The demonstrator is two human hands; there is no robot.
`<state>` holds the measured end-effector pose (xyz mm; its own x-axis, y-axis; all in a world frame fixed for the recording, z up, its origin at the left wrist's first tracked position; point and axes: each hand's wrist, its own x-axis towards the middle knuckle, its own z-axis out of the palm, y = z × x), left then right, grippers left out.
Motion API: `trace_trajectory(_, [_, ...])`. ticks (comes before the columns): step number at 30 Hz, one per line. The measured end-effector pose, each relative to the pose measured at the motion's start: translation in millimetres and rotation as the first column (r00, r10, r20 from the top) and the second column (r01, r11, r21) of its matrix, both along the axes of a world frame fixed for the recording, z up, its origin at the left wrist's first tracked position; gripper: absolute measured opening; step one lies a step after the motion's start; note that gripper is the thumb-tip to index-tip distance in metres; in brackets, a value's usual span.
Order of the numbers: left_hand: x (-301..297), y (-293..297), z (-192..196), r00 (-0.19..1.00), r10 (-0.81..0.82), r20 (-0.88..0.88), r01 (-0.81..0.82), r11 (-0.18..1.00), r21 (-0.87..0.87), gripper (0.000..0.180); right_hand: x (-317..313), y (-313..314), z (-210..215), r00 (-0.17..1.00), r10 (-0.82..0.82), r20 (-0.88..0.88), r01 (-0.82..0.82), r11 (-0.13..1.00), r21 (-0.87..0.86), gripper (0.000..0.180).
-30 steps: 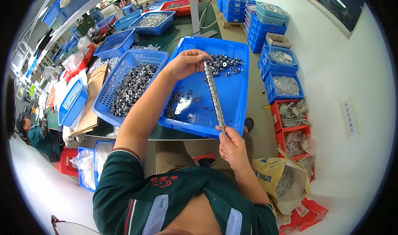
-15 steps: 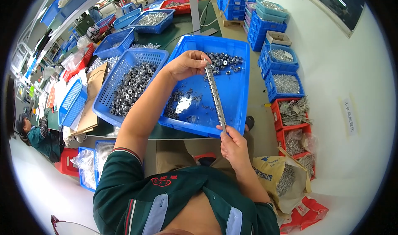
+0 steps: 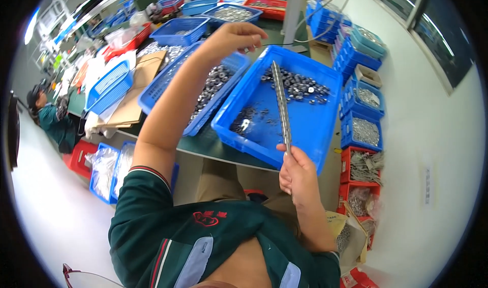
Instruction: Manually inspecting small circular metal hardware pieces by sliding them onto a gauging rod and sorting them into bins.
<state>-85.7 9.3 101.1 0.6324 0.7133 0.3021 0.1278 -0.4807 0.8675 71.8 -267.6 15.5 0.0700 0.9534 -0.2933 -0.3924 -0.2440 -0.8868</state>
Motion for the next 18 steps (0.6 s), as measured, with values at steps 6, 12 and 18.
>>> trace_trajectory(6, [-93.5,-8.9,11.2,0.988,0.108,-0.110,-0.063,0.934,0.351,0.021,-44.3,73.6,31.4,0.955,0.274,-0.117,-0.274,0.962,0.023,0.022])
trace_trajectory(12, [-114.8,-38.4,-28.6,0.876,0.168,-0.453,0.170,0.769,0.616,0.043,-101.0,167.3,22.4,0.893,0.388,-0.229,-0.409,0.911,-0.052,0.014])
trace_trajectory(18, [-139.9,-18.1,-89.9,0.773,0.446,-0.451,0.101,0.616,0.781,0.027,-145.2,211.8,9.2,0.886,0.427,-0.179,-0.454,0.878,-0.154,0.021])
